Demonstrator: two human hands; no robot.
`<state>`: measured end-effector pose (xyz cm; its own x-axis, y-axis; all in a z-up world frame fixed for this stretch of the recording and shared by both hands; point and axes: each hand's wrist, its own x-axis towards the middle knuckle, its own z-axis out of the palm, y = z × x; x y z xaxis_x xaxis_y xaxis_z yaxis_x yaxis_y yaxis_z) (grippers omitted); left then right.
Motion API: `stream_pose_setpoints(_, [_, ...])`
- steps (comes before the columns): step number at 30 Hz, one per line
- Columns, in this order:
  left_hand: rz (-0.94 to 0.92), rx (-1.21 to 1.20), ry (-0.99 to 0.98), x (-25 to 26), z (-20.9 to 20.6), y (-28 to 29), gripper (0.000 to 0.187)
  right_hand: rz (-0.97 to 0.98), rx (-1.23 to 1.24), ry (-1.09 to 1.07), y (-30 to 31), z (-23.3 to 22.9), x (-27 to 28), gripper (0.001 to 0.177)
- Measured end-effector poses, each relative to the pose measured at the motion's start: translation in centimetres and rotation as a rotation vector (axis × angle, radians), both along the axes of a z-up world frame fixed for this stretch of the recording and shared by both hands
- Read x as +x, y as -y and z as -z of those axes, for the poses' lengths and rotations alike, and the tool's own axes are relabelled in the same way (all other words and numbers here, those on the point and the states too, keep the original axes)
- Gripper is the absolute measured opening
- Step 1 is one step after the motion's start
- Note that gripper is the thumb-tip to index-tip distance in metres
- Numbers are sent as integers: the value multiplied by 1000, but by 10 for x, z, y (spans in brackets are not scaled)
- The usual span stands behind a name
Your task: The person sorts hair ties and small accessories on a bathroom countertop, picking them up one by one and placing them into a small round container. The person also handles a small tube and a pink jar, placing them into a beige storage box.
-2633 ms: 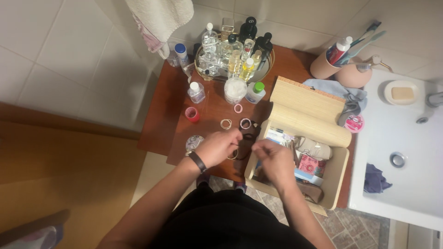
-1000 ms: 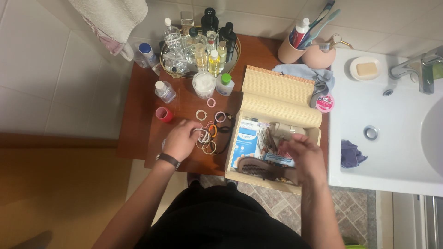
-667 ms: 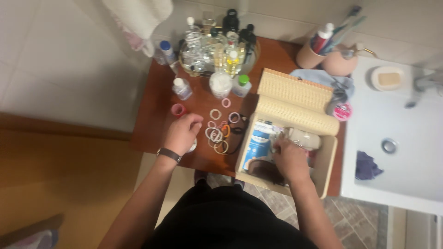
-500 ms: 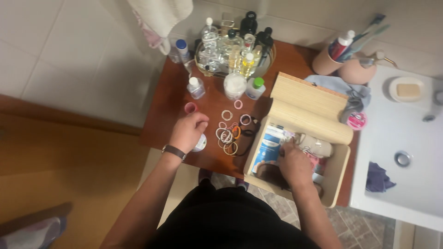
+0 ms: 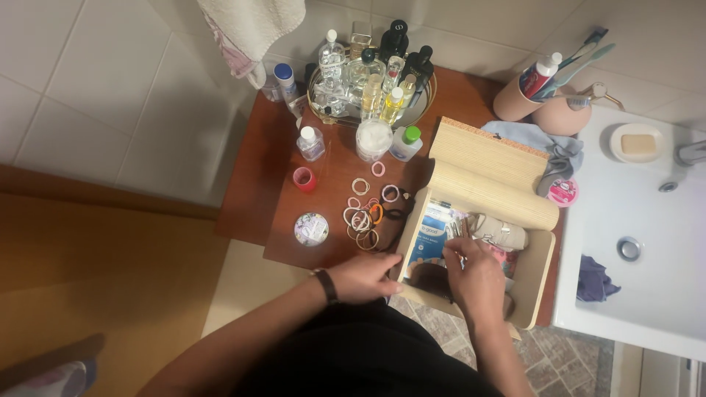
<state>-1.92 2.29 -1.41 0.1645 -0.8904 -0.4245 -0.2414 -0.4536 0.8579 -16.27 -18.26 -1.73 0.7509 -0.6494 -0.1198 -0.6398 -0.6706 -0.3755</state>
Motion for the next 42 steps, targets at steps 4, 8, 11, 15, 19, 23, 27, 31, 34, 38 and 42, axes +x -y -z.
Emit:
stream_pose_setpoints(4, [33, -8, 5, -10, 17, 14, 70, -59, -39, 199, -10, -7, 18, 10])
stream_pose_setpoints(8, [104, 29, 19, -10, 20, 12, 67, -280, -209, 382, -8, 5, 44, 16])
stream_pose_setpoints(11, [172, 60, 188, -8, 28, 7, 56, -507, -366, 283, -17, 17, 67, 15])
stream_pose_setpoints(15, [155, 46, 824, -6, 83, -21, 42, -842, -603, 2, -44, 25, 88, 8])
stream_pose_setpoints(19, [159, 35, 974, 8, 99, -37, 45, -815, -579, -298, -77, 64, 93, 16])
stream_pose_setpoints(23, [88, 11, 870, 19, 106, -43, 52, -761, -605, -225, -89, 98, 94, 12])
stream_pose_setpoints(27, [23, -80, 863, 25, 134, -45, 48, -740, -583, -303, -92, 102, 96, 14])
stream_pose_setpoints(31, [55, -43, 758, 41, 84, -45, 47, -669, -648, -97, -93, 48, 88, 13])
stream_pose_setpoints(34, [80, -36, 659, 49, 77, -47, 56, -529, -673, 14, -85, 26, 80, 8])
stream_pose_setpoints(38, [61, -29, 579, 58, 59, -50, 57, -334, -490, 80, -66, 24, 68, 11])
stream_pose_setpoints(42, [48, -15, 558, 66, 72, -53, 52, 129, 270, 14, -82, -41, 74, 24])
